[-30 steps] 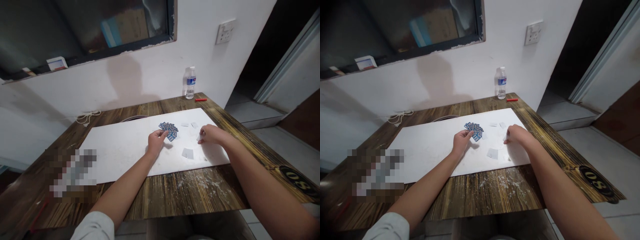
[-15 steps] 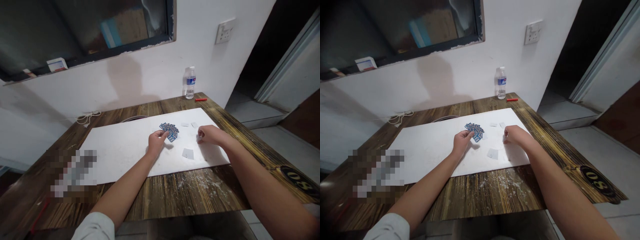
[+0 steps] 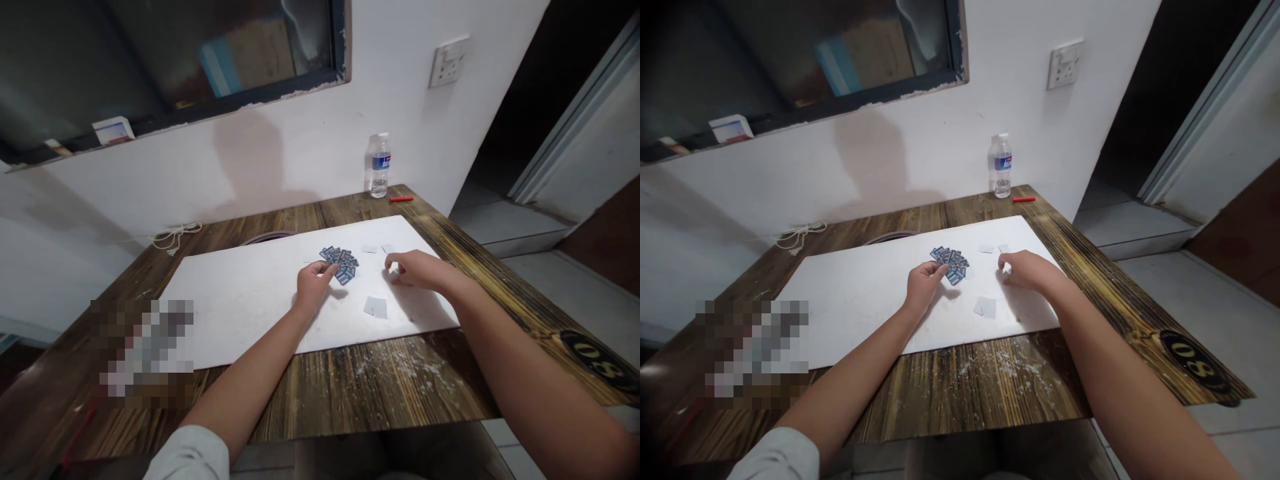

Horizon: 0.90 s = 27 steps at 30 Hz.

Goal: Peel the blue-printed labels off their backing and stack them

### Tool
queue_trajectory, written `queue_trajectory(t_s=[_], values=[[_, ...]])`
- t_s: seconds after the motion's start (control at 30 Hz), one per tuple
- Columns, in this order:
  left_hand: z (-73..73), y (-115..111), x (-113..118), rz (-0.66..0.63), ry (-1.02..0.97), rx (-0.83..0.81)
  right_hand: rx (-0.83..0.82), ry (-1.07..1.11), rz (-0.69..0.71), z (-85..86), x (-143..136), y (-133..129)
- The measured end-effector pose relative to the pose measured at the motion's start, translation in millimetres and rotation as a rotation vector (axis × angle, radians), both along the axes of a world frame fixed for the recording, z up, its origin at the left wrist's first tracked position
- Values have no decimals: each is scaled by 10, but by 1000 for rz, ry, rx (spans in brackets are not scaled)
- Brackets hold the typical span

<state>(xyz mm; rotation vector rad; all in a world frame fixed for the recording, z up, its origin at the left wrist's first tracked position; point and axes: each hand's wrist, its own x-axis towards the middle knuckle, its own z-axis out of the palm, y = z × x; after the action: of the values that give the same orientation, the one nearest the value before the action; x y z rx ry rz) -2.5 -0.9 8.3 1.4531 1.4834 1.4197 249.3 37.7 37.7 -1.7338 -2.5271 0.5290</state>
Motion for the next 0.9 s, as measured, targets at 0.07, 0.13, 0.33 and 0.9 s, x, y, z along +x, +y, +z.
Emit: queue_trajectory(t_s=[0.07, 0.13, 0.33, 0.9], values=[[6, -5, 3, -3, 4, 7, 7, -9, 29, 6, -8, -6], [11, -8, 7, -5, 8, 12, 21, -12, 30, 11, -18, -11], [19, -11, 17, 2, 37, 11, 103, 67, 20, -5, -83, -10], [29, -23, 20, -91, 136, 52, 183, 610, 1, -103, -234, -9]])
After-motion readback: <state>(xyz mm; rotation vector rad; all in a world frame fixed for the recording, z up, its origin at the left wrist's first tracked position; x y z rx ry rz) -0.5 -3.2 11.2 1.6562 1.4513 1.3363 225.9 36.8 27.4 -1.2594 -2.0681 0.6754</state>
